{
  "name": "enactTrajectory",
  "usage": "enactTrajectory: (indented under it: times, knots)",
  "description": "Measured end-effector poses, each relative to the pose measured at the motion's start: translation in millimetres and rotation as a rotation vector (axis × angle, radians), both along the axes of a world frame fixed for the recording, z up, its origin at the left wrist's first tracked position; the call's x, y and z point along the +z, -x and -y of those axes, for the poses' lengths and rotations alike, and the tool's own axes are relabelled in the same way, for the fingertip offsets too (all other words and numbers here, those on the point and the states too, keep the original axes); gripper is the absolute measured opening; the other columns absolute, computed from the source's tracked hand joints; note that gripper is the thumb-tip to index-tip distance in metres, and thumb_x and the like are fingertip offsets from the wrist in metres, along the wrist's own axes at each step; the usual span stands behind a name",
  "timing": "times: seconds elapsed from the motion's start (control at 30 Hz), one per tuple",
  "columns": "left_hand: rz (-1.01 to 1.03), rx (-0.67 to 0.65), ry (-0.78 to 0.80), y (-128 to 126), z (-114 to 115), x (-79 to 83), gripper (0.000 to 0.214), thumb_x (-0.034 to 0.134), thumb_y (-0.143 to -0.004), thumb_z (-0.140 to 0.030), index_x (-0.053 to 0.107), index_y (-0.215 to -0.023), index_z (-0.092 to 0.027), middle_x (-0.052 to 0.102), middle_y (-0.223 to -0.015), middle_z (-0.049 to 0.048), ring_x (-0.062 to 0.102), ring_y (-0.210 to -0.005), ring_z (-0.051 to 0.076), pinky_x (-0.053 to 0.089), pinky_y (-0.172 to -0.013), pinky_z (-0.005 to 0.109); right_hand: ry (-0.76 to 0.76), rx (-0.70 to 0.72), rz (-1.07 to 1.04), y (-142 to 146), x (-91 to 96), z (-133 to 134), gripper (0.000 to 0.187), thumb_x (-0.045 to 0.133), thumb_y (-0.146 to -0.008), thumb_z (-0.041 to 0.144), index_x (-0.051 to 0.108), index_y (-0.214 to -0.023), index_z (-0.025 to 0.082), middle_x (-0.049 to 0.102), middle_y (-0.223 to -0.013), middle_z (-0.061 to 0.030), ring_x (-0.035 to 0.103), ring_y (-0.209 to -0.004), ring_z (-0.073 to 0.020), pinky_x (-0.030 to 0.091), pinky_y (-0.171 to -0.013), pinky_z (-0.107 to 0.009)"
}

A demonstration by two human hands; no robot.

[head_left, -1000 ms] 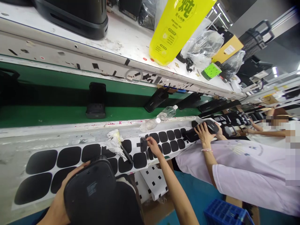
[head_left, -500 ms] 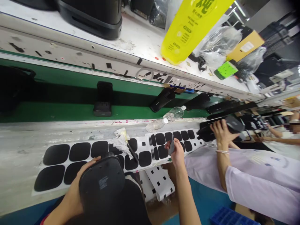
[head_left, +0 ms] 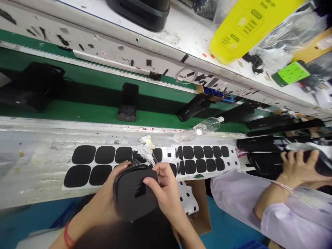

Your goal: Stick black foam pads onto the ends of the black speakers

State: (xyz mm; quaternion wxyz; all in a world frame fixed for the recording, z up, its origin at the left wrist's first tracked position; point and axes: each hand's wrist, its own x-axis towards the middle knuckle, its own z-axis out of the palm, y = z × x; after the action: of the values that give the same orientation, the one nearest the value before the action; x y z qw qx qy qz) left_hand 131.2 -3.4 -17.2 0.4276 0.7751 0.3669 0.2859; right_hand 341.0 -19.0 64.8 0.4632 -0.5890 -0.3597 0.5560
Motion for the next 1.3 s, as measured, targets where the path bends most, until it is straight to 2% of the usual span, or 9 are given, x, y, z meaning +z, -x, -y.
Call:
enactTrajectory:
  times: [0.07, 0.17, 0.33, 0.47, 0.53, 0.63, 0.73, 0.9, 1.3]
  knots:
    - [0.007, 0.007, 0.073, 0, 3, 2.7, 0.138, 0.084, -0.051, -0.073, 0.012, -0.158, -0.025, 0.023, -0.158, 0.0272, 0.038, -0.142, 0.049, 0.041, -0.111, 0.067, -0.004, 0.017, 0.018, -1, 0.7, -1, 0.026, 0.076, -0.082, 0.032, 0.054, -0.091, 0.024, 0.056, -0.075, 0.0047, 0.053, -0.059, -0.009, 0.041, -0.054, -0.021]
    - [0.126, 0.108, 0.139, -2, 7, -1.2, 0.145, 0.085, -0.046, -0.074, 0.005, -0.157, -0.027, 0.027, -0.155, 0.0282, 0.038, -0.143, 0.049, 0.04, -0.11, 0.07, -0.005, 0.046, 0.076, -1, 2.6, -2, 0.025, 0.076, -0.082, 0.033, 0.056, -0.092, 0.024, 0.058, -0.074, 0.0042, 0.055, -0.06, -0.0102, 0.042, -0.055, -0.021]
    - [0.124, 0.148, 0.191, -11, 8, 7.9, 0.12, 0.089, -0.062, -0.052, 0.017, -0.155, -0.028, 0.031, -0.156, 0.0233, 0.04, -0.142, 0.046, 0.039, -0.112, 0.067, 0.02, 0.07, 0.171, -6, 3.3, -7, 0.026, 0.076, -0.083, 0.038, 0.059, -0.095, 0.023, 0.059, -0.074, 0.0035, 0.055, -0.06, -0.0102, 0.042, -0.054, -0.022]
    - [0.107, 0.107, 0.304, -17, 2, 31.6, 0.108, 0.075, -0.075, -0.031, 0.005, -0.157, -0.029, 0.021, -0.163, 0.0208, 0.034, -0.146, 0.042, 0.038, -0.115, 0.065, 0.016, 0.087, 0.15, -11, 5.6, -16, 0.025, 0.075, -0.085, 0.038, 0.06, -0.099, 0.024, 0.062, -0.077, 0.0027, 0.06, -0.064, -0.0105, 0.045, -0.056, -0.02]
    - [0.101, 0.076, 0.371, -17, -2, 36.2, 0.112, 0.079, -0.074, -0.036, 0.003, -0.156, -0.033, 0.019, -0.163, 0.0192, 0.033, -0.147, 0.044, 0.034, -0.115, 0.069, -0.002, 0.093, 0.161, -13, 7.1, -20, 0.024, 0.075, -0.086, 0.037, 0.061, -0.1, 0.024, 0.061, -0.077, 0.0033, 0.059, -0.063, -0.0095, 0.045, -0.056, -0.019]
    - [0.158, 0.021, 0.457, -16, -6, 29.9, 0.128, 0.086, -0.059, -0.065, 0.003, -0.154, -0.04, 0.017, -0.161, 0.0179, 0.033, -0.143, 0.05, 0.033, -0.112, 0.074, -0.038, 0.092, 0.203, -13, 7.7, -22, 0.022, 0.075, -0.086, 0.034, 0.062, -0.1, 0.025, 0.06, -0.076, 0.0047, 0.055, -0.06, -0.0072, 0.044, -0.055, -0.018]
    - [0.328, 0.011, 0.473, -17, -9, 18.6, 0.122, 0.072, -0.059, -0.083, 0.008, -0.153, -0.039, 0.018, -0.159, 0.0174, 0.036, -0.14, 0.05, 0.035, -0.111, 0.072, -0.072, 0.095, 0.215, -12, 6.3, -21, 0.021, 0.075, -0.087, 0.032, 0.061, -0.102, 0.026, 0.062, -0.077, 0.0048, 0.058, -0.061, -0.0076, 0.046, -0.055, -0.017]
    - [0.438, 0.039, 0.472, -20, -12, 18.9, 0.092, 0.057, -0.081, -0.076, 0.014, -0.153, -0.037, 0.02, -0.158, 0.0117, 0.034, -0.141, 0.043, 0.033, -0.115, 0.06, -0.16, 0.089, 0.281, -9, 4.4, -19, 0.018, 0.075, -0.088, 0.027, 0.062, -0.101, 0.027, 0.065, -0.079, 0.0048, 0.061, -0.066, -0.0077, 0.05, -0.061, -0.015]
    - [0.378, 0.074, 0.574, -18, -14, 37.0, 0.067, 0.049, -0.093, -0.063, 0.017, -0.15, -0.045, 0.021, -0.161, 0.0003, 0.031, -0.144, 0.032, 0.027, -0.119, 0.047, -0.238, 0.078, 0.316, -6, 3.8, -21, 0.021, 0.073, -0.089, 0.021, 0.06, -0.103, 0.029, 0.067, -0.083, 0.0064, 0.065, -0.071, -0.006, 0.052, -0.064, -0.011]
